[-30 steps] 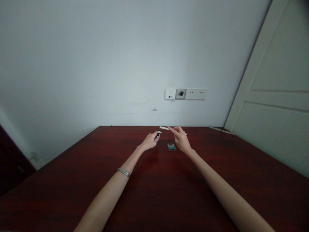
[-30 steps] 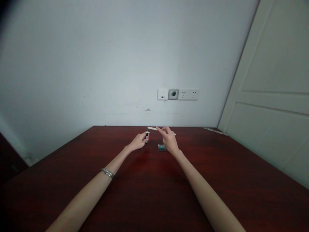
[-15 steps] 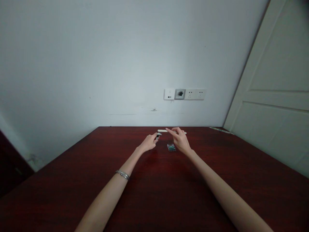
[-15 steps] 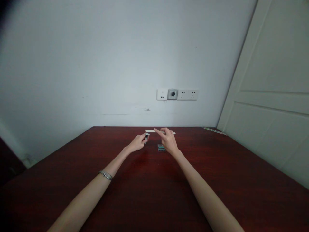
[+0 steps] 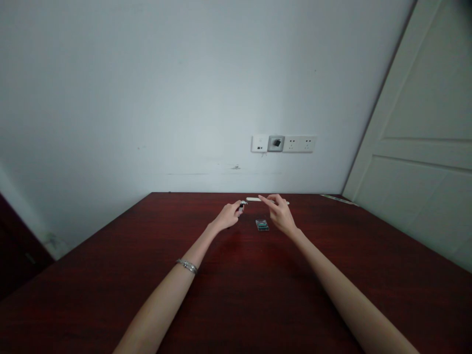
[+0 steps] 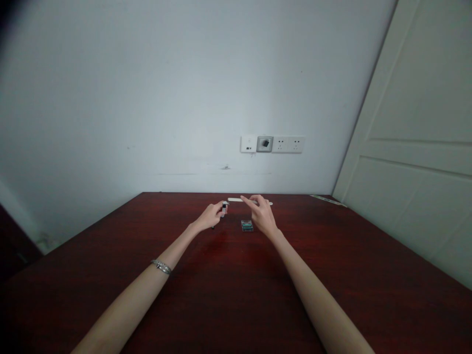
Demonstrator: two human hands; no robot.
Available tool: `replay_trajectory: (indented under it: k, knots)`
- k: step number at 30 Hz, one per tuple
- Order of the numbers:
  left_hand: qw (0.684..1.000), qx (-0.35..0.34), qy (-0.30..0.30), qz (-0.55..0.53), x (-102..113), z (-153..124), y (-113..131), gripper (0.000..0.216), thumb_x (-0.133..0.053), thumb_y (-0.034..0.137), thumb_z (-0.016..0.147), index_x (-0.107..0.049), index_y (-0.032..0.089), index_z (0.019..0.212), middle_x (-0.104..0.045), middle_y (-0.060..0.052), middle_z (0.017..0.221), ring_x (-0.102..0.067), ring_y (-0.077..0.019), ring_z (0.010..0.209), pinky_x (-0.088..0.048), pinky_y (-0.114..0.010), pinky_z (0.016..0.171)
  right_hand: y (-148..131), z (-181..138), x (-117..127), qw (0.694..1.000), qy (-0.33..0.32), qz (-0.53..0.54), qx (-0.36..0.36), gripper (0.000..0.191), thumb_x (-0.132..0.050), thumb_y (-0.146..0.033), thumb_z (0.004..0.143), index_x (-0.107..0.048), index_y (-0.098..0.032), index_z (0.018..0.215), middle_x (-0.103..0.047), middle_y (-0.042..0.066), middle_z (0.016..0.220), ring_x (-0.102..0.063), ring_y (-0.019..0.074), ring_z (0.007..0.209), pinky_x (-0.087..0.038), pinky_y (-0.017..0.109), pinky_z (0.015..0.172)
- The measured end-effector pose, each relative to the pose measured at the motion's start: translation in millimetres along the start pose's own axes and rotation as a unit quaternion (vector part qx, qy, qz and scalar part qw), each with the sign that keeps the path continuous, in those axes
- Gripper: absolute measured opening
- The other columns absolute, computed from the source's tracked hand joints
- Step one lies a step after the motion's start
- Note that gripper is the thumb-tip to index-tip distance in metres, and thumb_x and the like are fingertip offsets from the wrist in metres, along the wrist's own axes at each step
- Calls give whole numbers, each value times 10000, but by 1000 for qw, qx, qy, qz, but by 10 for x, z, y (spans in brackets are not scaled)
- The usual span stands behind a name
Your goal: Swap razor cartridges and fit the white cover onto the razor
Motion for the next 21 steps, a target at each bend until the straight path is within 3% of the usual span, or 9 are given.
replay_trajectory:
  k: [7, 15, 21]
  knots:
    - [1000, 15, 19, -3, 1, 52, -59, 132, -480, 93, 752, -582, 133, 824, -609, -21, 707, -538, -116, 633, -369, -198, 622, -247, 124, -44, 999, -31, -4, 30, 572, -357, -15, 825, -452, -319, 1299, -493, 74, 1008, -475, 176, 899, -381, 321, 790]
    - [999, -11, 14, -51, -13, 44, -97, 183, -446, 93, 760, -569, 151, 883, -611, -1, 753, -551, -102, 682, -397, -193, 663, 77, -37, -40, 999, -22, -33, 3, 564, -360, -9, 812, -485, -306, 1275, -502, 74, 965, -483, 179, 862, -374, 324, 761]
    - [999, 1, 4, -41, -56, 51, -94, 171, -460, 100, 754, -570, 153, 873, -608, 2, 737, -545, -101, 655, -394, -190, 638, -92, 71, -1, 999, -20, -45, 3, 582, -354, -8, 819, -451, -320, 1300, -499, 79, 993, -482, 180, 873, -371, 325, 767]
Point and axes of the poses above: each hand's wrist, its own z-axis towards the middle knuckle, its own x-axis out of the back of the hand, y = z × x, the point moved 6 cm from there along z, towards the middle knuckle
